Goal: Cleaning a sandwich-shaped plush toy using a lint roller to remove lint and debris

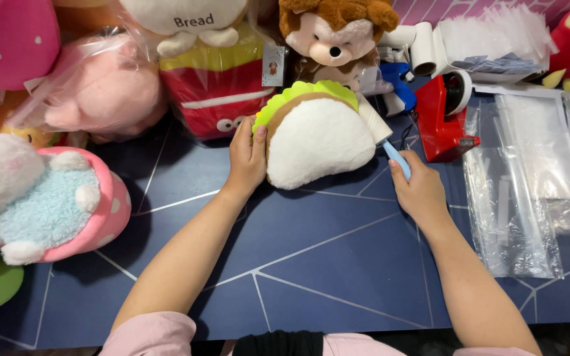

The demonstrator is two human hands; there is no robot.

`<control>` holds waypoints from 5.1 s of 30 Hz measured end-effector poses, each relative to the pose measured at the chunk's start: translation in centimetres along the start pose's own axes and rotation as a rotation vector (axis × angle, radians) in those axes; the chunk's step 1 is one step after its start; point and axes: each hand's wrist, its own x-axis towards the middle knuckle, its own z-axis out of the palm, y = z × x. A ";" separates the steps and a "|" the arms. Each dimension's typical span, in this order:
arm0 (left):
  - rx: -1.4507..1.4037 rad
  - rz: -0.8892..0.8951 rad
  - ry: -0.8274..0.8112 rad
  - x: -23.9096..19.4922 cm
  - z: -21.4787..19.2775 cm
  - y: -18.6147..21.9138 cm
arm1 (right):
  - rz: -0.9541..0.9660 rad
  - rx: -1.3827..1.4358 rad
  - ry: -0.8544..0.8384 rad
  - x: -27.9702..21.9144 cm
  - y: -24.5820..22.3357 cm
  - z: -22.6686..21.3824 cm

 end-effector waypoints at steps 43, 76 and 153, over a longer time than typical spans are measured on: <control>0.031 -0.042 -0.031 0.1 0.2 -1.0 | 0.120 -0.276 -0.094 -2.8 -3.7 -2.1; 0.661 -0.191 -0.320 -1.4 0.0 -0.3 | 0.011 -0.088 -0.008 -1.9 -1.9 -0.7; 0.015 -0.200 -0.088 -0.6 0.9 -4.7 | -0.078 0.199 0.066 -2.0 -0.7 0.7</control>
